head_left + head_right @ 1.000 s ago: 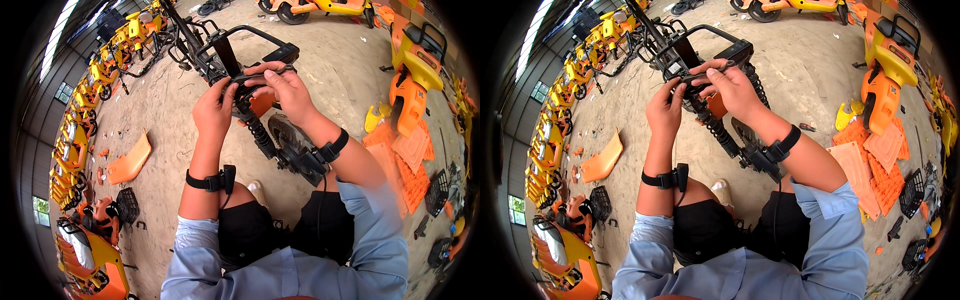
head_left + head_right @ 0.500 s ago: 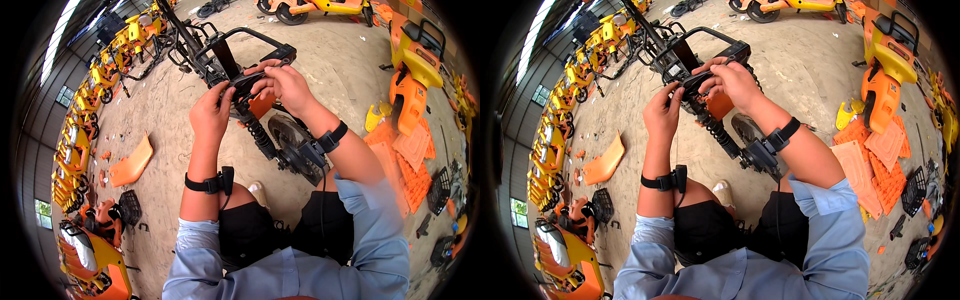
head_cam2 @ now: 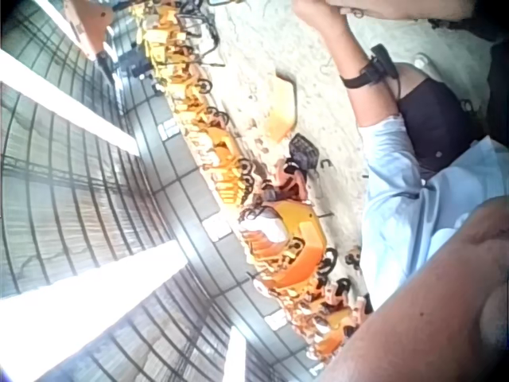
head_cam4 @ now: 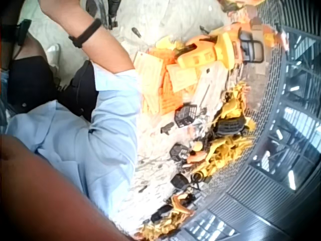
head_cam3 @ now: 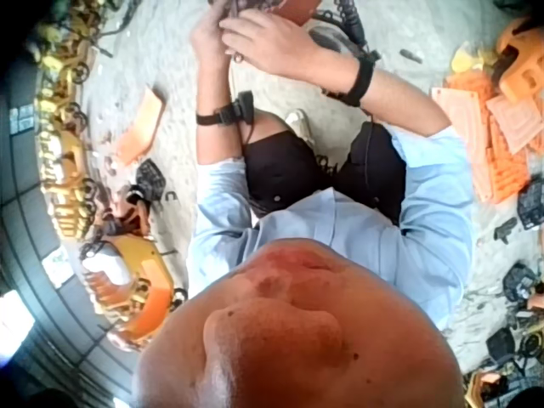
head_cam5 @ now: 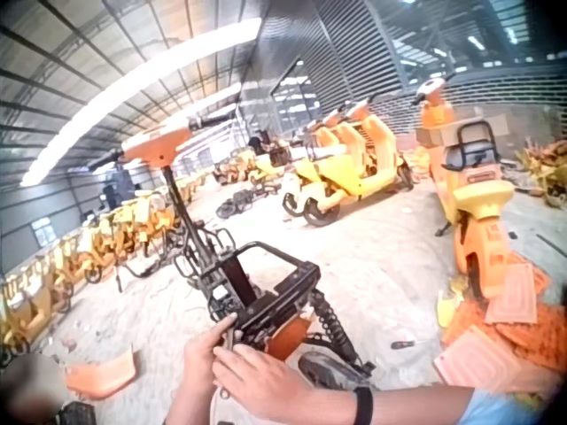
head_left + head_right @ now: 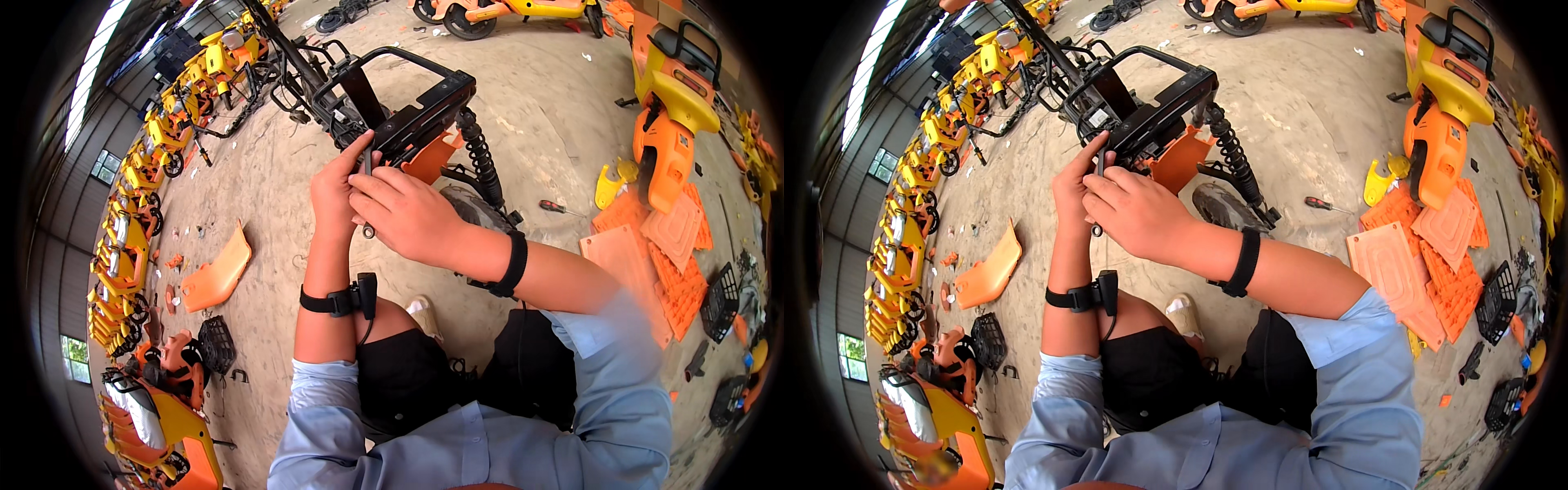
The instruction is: The person assembles a component on a motorcycle frame using a wrench. They position a bracket onto the fork assembly and use the wrench to tighten the bolts.
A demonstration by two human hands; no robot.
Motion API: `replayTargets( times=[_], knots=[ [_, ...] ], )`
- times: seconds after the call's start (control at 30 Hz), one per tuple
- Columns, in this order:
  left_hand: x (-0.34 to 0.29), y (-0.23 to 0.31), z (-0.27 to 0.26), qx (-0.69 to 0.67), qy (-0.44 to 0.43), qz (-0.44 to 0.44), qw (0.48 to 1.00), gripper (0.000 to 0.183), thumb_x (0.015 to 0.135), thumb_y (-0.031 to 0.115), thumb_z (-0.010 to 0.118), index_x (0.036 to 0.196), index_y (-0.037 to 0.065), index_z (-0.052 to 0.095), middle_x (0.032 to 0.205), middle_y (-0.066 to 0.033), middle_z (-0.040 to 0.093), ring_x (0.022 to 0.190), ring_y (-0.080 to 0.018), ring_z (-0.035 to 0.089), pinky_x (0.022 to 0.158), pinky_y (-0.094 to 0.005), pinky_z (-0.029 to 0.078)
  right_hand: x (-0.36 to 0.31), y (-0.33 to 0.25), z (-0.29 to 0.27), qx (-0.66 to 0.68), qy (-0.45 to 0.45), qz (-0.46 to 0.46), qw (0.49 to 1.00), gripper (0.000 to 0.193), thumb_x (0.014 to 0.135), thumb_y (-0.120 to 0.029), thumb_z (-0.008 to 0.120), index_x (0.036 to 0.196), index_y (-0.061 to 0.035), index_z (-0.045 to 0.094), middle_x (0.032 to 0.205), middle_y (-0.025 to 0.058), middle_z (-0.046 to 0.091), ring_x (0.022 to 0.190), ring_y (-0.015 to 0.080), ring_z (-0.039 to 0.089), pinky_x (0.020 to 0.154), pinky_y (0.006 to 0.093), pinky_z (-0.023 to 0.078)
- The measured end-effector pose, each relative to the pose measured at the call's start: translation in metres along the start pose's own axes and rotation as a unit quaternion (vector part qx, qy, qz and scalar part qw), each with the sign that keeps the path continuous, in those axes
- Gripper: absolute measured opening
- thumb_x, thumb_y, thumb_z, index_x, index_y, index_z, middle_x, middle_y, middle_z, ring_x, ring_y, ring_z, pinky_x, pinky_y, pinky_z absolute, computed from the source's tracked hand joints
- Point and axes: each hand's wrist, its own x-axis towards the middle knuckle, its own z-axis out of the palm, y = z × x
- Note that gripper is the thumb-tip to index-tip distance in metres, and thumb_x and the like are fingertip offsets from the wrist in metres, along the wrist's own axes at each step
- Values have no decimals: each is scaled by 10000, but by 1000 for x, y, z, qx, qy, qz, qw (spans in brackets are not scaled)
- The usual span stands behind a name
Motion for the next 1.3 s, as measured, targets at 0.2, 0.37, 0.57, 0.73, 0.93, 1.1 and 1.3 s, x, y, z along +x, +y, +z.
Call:
replayTargets(
  times=[0.2,0.37,0.57,0.73,0.93,1.1,1.3],
  knots=[
    [0,3,7,27,84,46,995,373,926,-8,698,1281,97,745,950,-80,780,855,-121,743,728,-250,561,8,4,-10,67,33,5,997,240,945,-130,657,1170,-45,657,1219,126,669,1103,312,637,911,412,575],
    [6,1,9,123,143,132,973,240,909,184,816,1129,91,796,838,-103,742,705,-191,708,646,-293,544,6,32,-22,346,58,164,922,232,1088,-139,506,1273,-20,577,1213,133,681,1087,271,667,904,370,556],
    [3,15,11,169,123,49,977,263,911,229,826,1134,93,800,777,-75,721,653,-123,638,603,-269,498,16,73,-38,548,45,332,766,237,1117,-161,415,1280,-16,507,1250,145,692,1043,173,668,861,317,563],
    [5,12,11,214,128,82,965,256,921,238,819,1135,99,803,748,-76,710,617,-122,625,582,-271,483,27,89,-37,577,37,373,726,253,1095,-180,426,1273,-25,519,1248,209,696,1001,196,689,858,326,586],
    [5,11,10,223,129,112,960,249,922,249,816,1124,105,804,763,-87,720,617,-152,648,580,-285,490,28,97,-39,565,14,401,721,273,1078,-188,435,1280,-25,520,1238,203,702,948,191,688,820,318,581],
    [3,21,5,246,100,80,961,254,918,259,820,1138,134,806,733,-78,689,595,-133,608,564,-287,477,7,66,-33,489,49,316,812,221,1126,-179,398,1266,-30,482,1255,163,703,880,93,652,751,254,530],
    [2,25,15,212,96,33,972,276,883,240,834,1145,163,798,820,-92,745,655,-185,677,605,-297,525,-9,8,-25,56,-44,45,996,296,893,-103,713,1168,-49,618,1345,171,616,1106,371,640,923,456,544]
  ],
)
